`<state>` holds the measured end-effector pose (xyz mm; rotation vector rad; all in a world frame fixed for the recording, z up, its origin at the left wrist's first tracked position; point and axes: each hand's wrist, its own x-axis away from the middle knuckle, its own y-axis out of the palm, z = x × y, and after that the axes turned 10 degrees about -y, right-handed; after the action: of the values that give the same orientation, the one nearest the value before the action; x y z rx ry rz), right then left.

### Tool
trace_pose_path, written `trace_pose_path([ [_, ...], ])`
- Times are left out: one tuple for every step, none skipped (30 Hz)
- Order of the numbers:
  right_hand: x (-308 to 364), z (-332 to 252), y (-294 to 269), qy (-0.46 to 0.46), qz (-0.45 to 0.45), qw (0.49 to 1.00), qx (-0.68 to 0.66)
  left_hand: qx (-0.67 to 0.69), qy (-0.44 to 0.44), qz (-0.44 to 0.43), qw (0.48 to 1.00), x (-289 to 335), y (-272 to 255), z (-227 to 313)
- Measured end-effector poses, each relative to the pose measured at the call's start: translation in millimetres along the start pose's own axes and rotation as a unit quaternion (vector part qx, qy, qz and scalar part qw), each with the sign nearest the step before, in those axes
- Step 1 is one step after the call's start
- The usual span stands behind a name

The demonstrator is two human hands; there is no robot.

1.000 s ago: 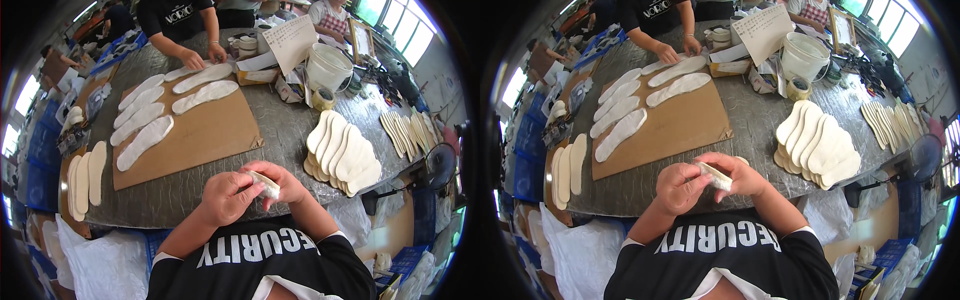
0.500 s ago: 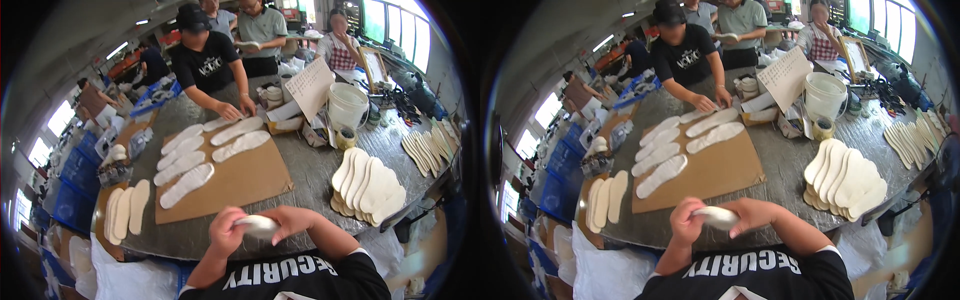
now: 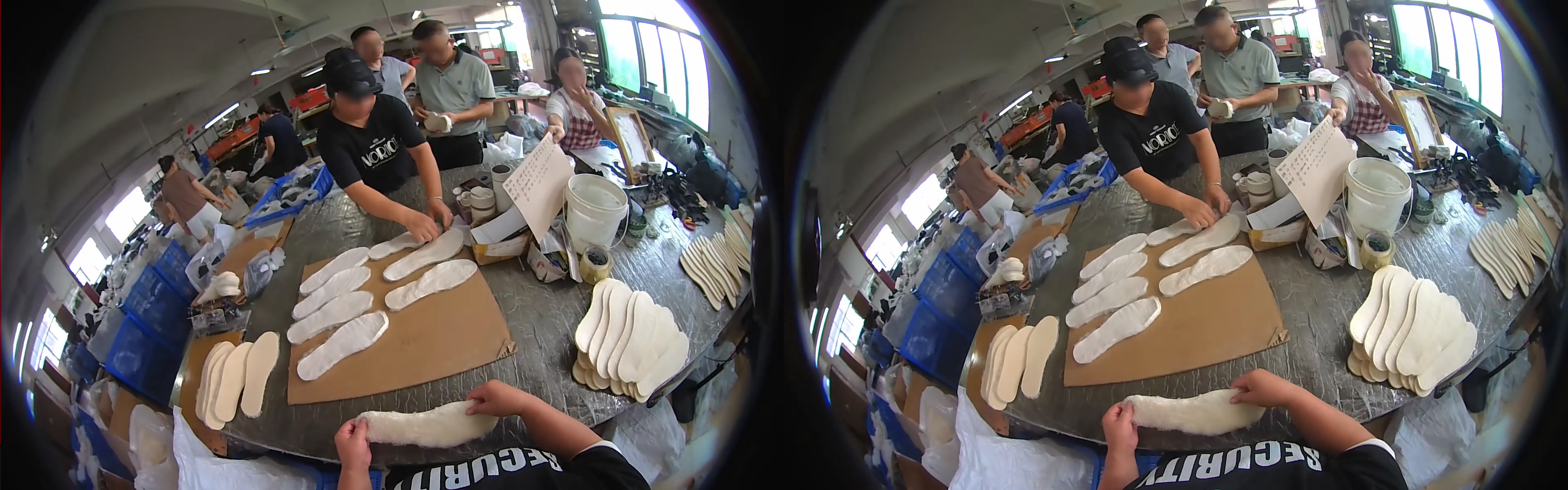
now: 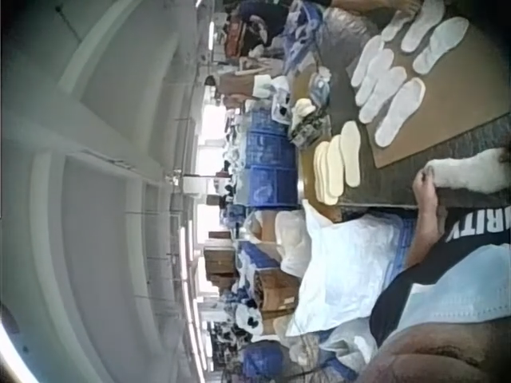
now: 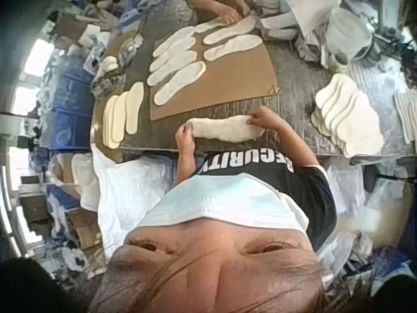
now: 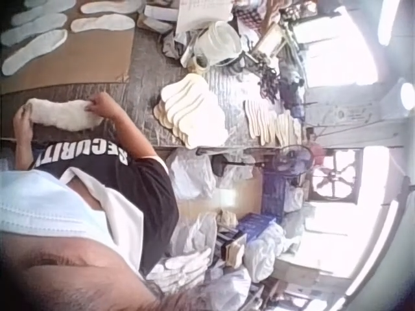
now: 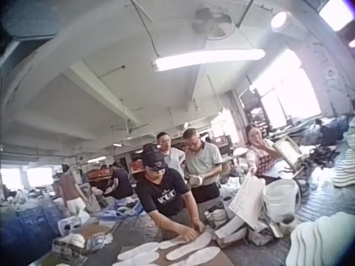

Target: Sorting, inspecting, and stacking shoe insole components on a work table.

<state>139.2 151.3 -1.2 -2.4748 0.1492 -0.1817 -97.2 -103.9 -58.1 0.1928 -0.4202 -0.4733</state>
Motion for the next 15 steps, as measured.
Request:
trace_pose_path([
  [4,5,0,-0.015,0.015,0.996,-0.085,0.001,-0.001,0.0,1.0,-1,-1,2],
  [6,10,0,-0.029,0.031,0.984,-0.17,0.02,-0.009,-0.004,1.0,-3,-3,7],
  [10,15,0,-0.028,0.032,0.985,-0.17,0.039,-0.017,-0.008,0.999,-4,-4,10],
  [13,19,0,0.007,0.018,0.984,-0.178,0.039,-0.019,-0.009,0.999,-5,-4,12],
  [15,22,1,0.041,0.004,0.982,-0.187,0.051,-0.027,-0.011,0.998,-5,-3,12],
  [18,22,5,0.043,0.005,0.982,-0.186,0.063,-0.036,-0.014,0.997,-5,-3,13],
  [19,22,9,0.042,0.021,0.98,-0.192,0.063,-0.037,-0.015,0.997,-6,-4,14],
  [20,21,10,0.039,0.036,0.979,-0.195,0.052,-0.037,-0.013,0.998,-6,-4,13],
  [20,14,10,0.065,0.052,0.974,-0.211,0.04,-0.036,-0.011,0.998,-7,-3,13],
  [20,11,12,0.065,0.052,0.974,-0.209,0.042,-0.036,-0.012,0.998,-7,-3,14],
  [20,9,16,0.064,0.075,0.975,-0.201,0.035,-0.04,-0.013,0.999,-7,-2,16],
  [21,8,19,0.063,0.099,0.974,-0.194,0.027,-0.044,-0.015,0.999,-7,-1,17],
  [22,7,21,0.063,0.109,0.972,-0.2,0.028,-0.044,-0.016,0.999,-8,0,17],
  [24,10,25,0.063,0.108,0.972,-0.2,0.022,-0.043,-0.018,0.999,-7,1,17],
  [25,15,29,0.046,0.125,0.971,-0.199,0.016,-0.041,-0.021,0.999,-6,2,17],
])
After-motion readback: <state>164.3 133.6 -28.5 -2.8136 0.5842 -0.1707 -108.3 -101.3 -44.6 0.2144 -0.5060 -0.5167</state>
